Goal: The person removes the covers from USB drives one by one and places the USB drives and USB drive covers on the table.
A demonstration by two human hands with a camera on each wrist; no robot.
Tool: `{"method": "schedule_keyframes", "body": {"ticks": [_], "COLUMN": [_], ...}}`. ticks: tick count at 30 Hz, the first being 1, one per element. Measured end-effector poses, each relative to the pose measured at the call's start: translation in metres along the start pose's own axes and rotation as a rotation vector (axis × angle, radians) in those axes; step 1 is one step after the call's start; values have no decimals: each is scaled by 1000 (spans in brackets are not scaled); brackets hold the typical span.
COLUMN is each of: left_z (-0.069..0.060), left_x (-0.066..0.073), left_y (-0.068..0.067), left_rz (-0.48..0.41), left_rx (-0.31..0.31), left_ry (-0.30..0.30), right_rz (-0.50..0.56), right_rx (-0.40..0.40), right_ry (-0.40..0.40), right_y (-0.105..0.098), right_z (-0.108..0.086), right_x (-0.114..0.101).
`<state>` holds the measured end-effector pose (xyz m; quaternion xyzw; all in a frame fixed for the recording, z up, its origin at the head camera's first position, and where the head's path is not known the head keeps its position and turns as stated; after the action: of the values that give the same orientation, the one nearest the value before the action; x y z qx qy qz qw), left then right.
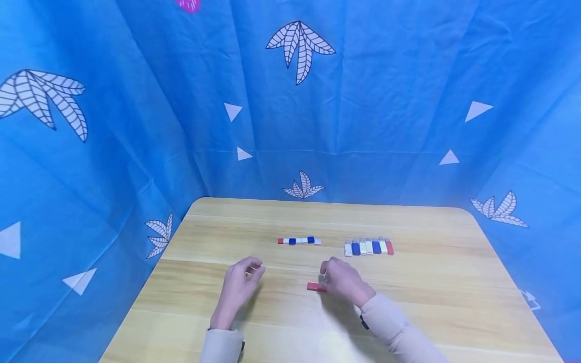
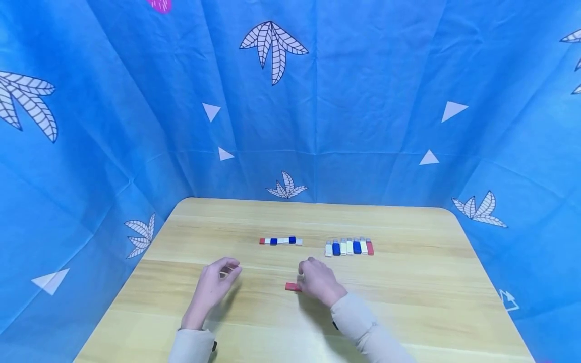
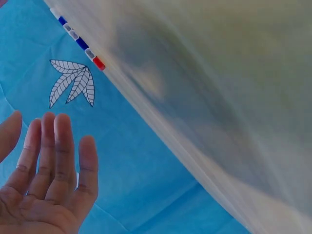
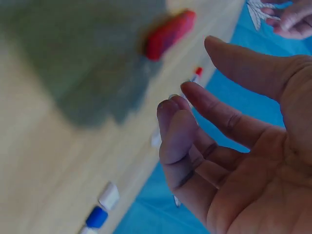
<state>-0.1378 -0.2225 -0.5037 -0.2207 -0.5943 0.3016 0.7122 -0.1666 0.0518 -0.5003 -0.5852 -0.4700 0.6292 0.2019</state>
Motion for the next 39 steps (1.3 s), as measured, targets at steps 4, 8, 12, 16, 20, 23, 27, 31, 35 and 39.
{"method": "schedule_keyframes", "body": {"ticks": [4,8,12,16,20,23,27,31,35,39], "left_z": [-4,-6,-7,-6,-5,-1,5,13,22,30], "left_x": [-2,-2,0,1,3,9,24,44,65,84], "left_y": [-2,-2,-2,-2,0,2,5,10,19,28], "left_rz": [-15,-31,-48,-50,-37,-28,-27,-33,-42,-65], "left_rx": [-3,-8,-14,-12,-14,-19,-30,-45,-74,-129], "left_ry": [-20,-30,-32,-35,-6,24,47,100,157,204], "right_rz": [-16,-29,-26,-15,7,35,45,17,-2,27], "right_rx": [-33,-46,-34,-18,3,55,161,258,336,390], "right_ry": [-39,-46,-53,-72,-72,-60,-53,-62,-79,-88], "right_y": [11,17,19,20,18,11,-6,-25,-37,-46], "right_z": [-1,0,0,0,0,1,1,-2,-6,-12], "right_x": [1,2,4,6,8,7,1,-10,-17,-23]}}
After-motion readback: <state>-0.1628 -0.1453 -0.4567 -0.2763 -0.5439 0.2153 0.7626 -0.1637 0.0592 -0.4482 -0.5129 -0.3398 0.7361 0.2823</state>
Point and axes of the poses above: each hand's wrist, its own z-axis towards the middle knuckle, its own y-axis out of the palm, x = y × z, the point moved 1 cm from there along z, towards the middle knuckle, and after that the axes turned 1 degree about x, right-handed, at the moved point
